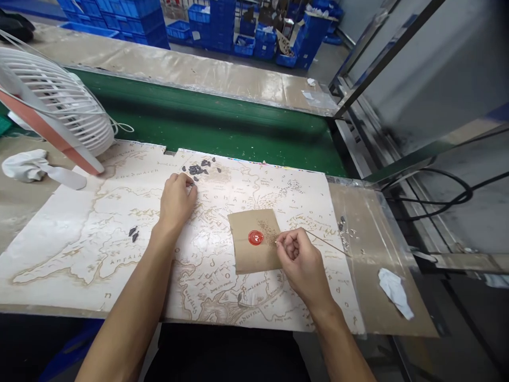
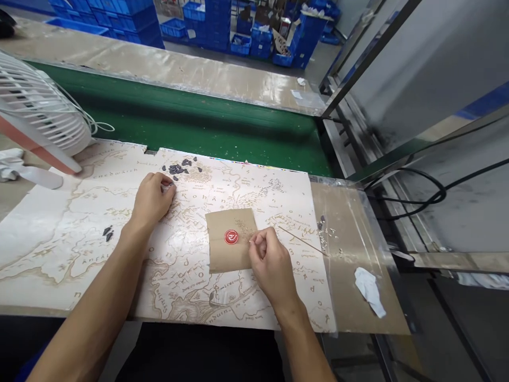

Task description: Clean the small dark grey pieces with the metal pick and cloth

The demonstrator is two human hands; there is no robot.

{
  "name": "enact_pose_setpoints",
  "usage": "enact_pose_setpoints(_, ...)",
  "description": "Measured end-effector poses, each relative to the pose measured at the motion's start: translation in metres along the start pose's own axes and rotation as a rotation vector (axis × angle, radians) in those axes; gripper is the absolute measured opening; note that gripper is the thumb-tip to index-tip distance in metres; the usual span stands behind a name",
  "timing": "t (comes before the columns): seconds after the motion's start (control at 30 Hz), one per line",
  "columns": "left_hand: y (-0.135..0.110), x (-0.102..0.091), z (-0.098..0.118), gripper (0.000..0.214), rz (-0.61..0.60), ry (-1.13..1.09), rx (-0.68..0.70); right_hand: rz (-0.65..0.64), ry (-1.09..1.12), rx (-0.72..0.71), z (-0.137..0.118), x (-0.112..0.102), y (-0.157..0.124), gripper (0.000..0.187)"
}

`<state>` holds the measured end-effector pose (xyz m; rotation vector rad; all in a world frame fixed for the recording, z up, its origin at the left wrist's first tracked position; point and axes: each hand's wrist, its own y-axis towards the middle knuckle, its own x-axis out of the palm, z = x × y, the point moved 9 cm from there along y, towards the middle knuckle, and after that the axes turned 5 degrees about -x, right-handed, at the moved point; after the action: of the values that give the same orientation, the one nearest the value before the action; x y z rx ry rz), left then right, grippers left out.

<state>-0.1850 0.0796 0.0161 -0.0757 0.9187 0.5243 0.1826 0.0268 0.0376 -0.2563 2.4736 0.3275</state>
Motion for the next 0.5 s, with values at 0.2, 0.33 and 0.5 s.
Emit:
enact_pose_setpoints(0.2, -0.022, 0.003, 0.002, 0.009, -0.120, -0.038, -0.014, -0.072, -0.005, 0.027, 0.011, 0.020, -0.012, 0.022)
enact_pose_setpoints(0.33, -0.052, 0.007, 0.010, 0.018, -0.208, -0.074, 0.003, -0.067, -0.036, -0.014, 0.007, 0.024, -0.009, 0.022)
enact_pose_setpoints(0.5, -0.094, 0.001, 0.019, 0.030, -0.179, -0.085, 0.040, -0.015, 0.044, 0.056, 0.011, 0.014, -0.014, 0.023)
